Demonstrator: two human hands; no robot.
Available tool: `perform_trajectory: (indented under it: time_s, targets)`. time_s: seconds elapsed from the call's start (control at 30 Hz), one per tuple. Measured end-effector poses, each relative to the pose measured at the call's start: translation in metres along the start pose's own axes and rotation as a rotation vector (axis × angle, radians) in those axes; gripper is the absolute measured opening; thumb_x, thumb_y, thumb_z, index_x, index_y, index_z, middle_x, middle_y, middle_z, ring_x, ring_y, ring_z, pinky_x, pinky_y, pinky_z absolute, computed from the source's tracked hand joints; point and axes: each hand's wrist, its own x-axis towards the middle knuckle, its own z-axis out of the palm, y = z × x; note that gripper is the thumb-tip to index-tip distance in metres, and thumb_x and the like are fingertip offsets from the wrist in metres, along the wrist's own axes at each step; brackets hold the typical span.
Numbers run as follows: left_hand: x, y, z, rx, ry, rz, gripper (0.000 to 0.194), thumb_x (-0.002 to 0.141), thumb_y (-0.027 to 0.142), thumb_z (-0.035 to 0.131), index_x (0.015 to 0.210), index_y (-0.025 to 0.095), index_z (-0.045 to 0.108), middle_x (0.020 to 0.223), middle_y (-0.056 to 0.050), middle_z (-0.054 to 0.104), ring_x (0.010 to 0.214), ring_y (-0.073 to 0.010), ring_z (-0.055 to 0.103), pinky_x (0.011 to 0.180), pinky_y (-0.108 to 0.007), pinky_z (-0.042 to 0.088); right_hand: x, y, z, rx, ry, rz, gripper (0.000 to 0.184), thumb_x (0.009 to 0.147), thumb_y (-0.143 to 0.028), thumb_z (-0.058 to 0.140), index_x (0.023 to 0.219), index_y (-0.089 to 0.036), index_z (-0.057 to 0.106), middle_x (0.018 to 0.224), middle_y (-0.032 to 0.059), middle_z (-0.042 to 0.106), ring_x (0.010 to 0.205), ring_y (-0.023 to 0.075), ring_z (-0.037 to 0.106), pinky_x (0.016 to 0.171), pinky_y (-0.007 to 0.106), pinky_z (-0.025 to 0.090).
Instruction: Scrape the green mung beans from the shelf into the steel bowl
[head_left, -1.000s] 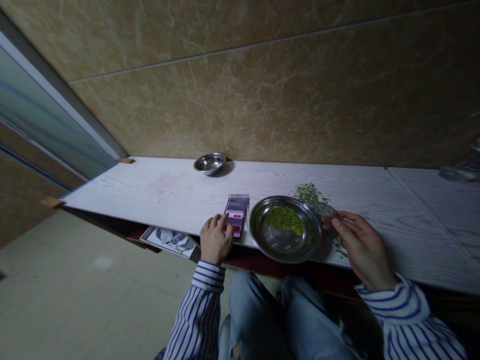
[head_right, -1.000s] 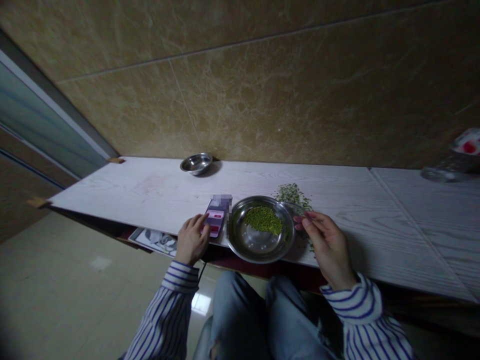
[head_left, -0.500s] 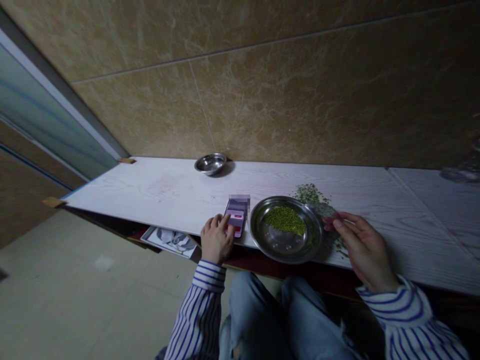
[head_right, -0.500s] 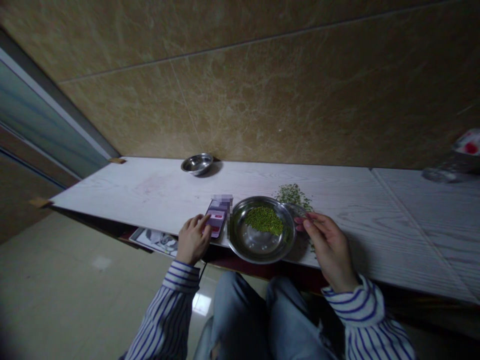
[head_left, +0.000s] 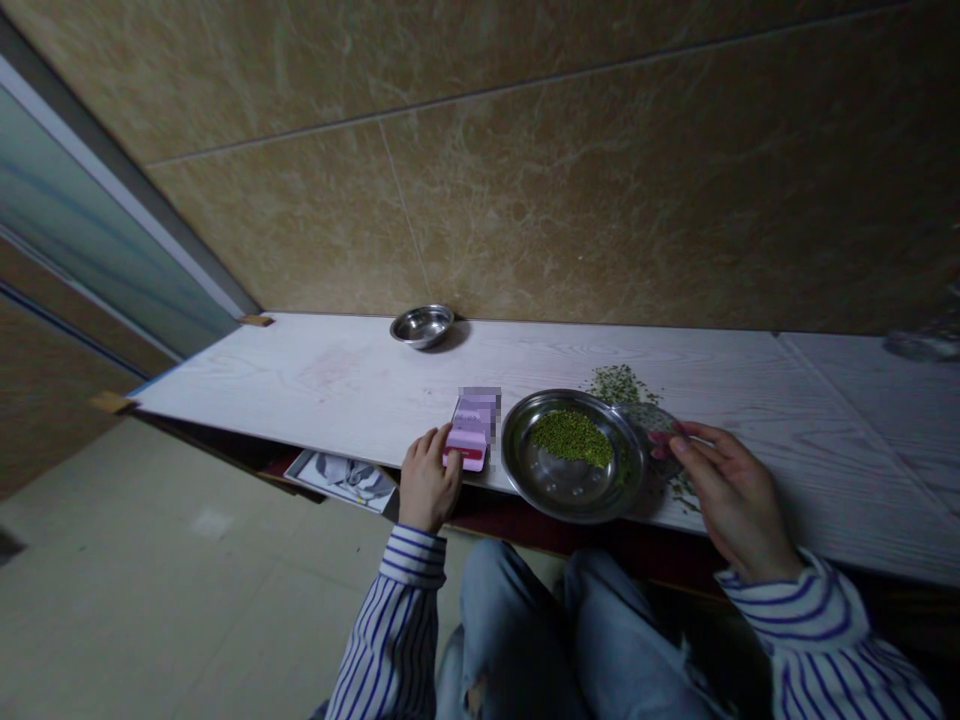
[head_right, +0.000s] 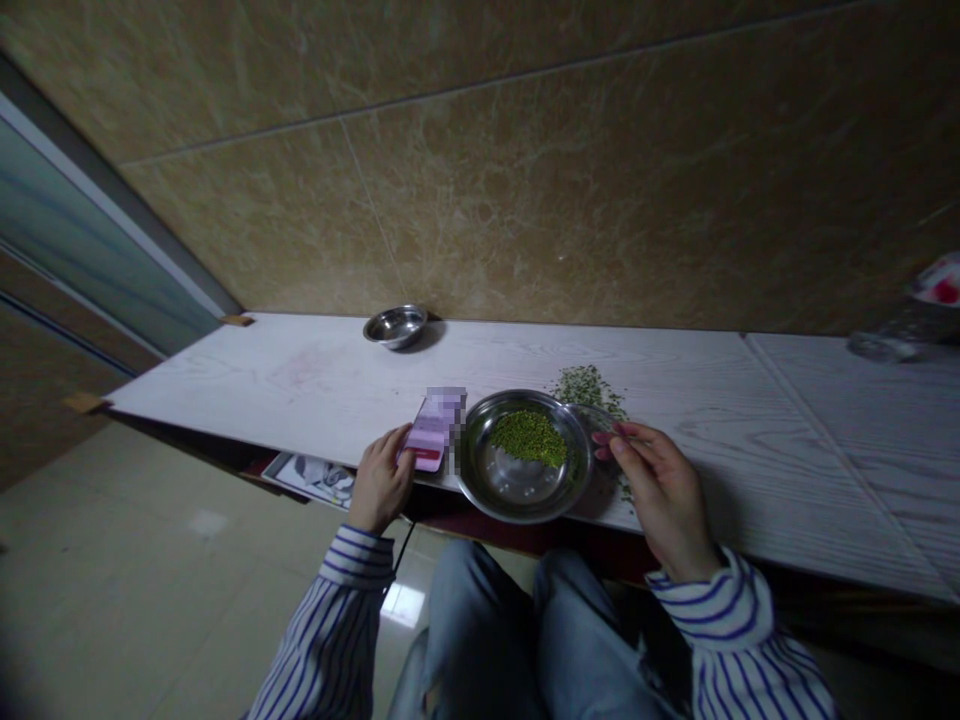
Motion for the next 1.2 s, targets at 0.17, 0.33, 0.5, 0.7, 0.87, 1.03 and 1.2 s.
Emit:
perform_trajectory:
  time_s: [0.17,0.33,0.5,0.7,0.87,1.03,1.2]
  targets:
    - [-0.005,0.002,0.0,-0.009,0.0,0.002,0.044,0.092,0.023,0.042,0.126,0.009,0.066,0.128,-0.021,0.064,0.122,-0.0323,0.056,0.105,-0.049,0.044,-0.001,0.001,0.001,-0.013,-0.008,-0.004,0.038,0.066,-0.052,0.082,0.092,-0.027,0.068,0.083,0.0031,0.076,0.074,0.0218,0.07,0.08,0.041,0.058]
    - [-0.005,0.003,0.0,-0.028,-0.011,0.013,0.043,0.09,0.023,0.044,0.122,0.008,0.069,0.126,-0.022,0.065,0.123,-0.0343,0.056,0.107,-0.05,0.042,-0.002,0.002,0.001,-0.028,-0.026,-0.019,0.035,0.071,-0.049,0.08,0.095,-0.028,0.068,0.084,0.0031,0.076,0.076,0.0221,0.071,0.08,0.041,0.058]
    - [-0.006,0.0,0.0,-0.077,0.002,0.002,0.04,0.09,0.024,0.045,0.116,0.01,0.072,0.125,-0.022,0.065,0.123,-0.035,0.056,0.106,-0.053,0.042,-0.002,0.003,0.0,-0.032,-0.035,-0.039,0.032,0.072,-0.049,0.079,0.094,-0.028,0.068,0.083,0.0025,0.075,0.075,0.023,0.071,0.08,0.042,0.058]
    - [-0.01,0.003,-0.007,-0.201,0.053,-0.034,0.035,0.087,0.022,0.049,0.111,0.015,0.073,0.123,-0.019,0.066,0.122,-0.0344,0.057,0.106,-0.056,0.042,-0.003,0.001,0.001,-0.002,-0.034,-0.02,0.035,0.07,-0.048,0.08,0.095,-0.027,0.068,0.084,0.0022,0.076,0.079,0.0219,0.071,0.083,0.041,0.057]
    - [-0.018,0.032,-0.016,-0.381,0.108,-0.09,0.033,0.089,0.026,0.049,0.11,0.014,0.071,0.124,-0.018,0.065,0.117,-0.0302,0.059,0.105,-0.05,0.044,-0.001,-0.002,0.005,0.015,-0.024,-0.011,0.035,0.071,-0.047,0.08,0.096,-0.026,0.067,0.088,0.0033,0.076,0.077,0.0192,0.071,0.081,0.037,0.057]
    - [-0.026,0.07,-0.012,-0.622,0.022,-0.136,0.034,0.093,0.032,0.05,0.117,0.016,0.068,0.123,-0.015,0.067,0.113,-0.025,0.063,0.099,-0.04,0.05,0.004,-0.001,0.014,0.066,-0.014,0.004,0.037,0.067,-0.046,0.082,0.093,-0.025,0.066,0.086,0.0032,0.076,0.075,0.0194,0.071,0.081,0.038,0.058]
    - [-0.026,0.083,0.006,-0.833,-0.077,-0.298,0.045,0.091,0.037,0.054,0.128,0.013,0.062,0.136,-0.018,0.062,0.131,-0.0291,0.054,0.111,-0.043,0.038,0.009,0.002,0.018,0.097,-0.012,0.034,0.042,0.062,-0.048,0.084,0.093,-0.025,0.066,0.085,0.0038,0.077,0.076,0.0204,0.071,0.08,0.039,0.058]
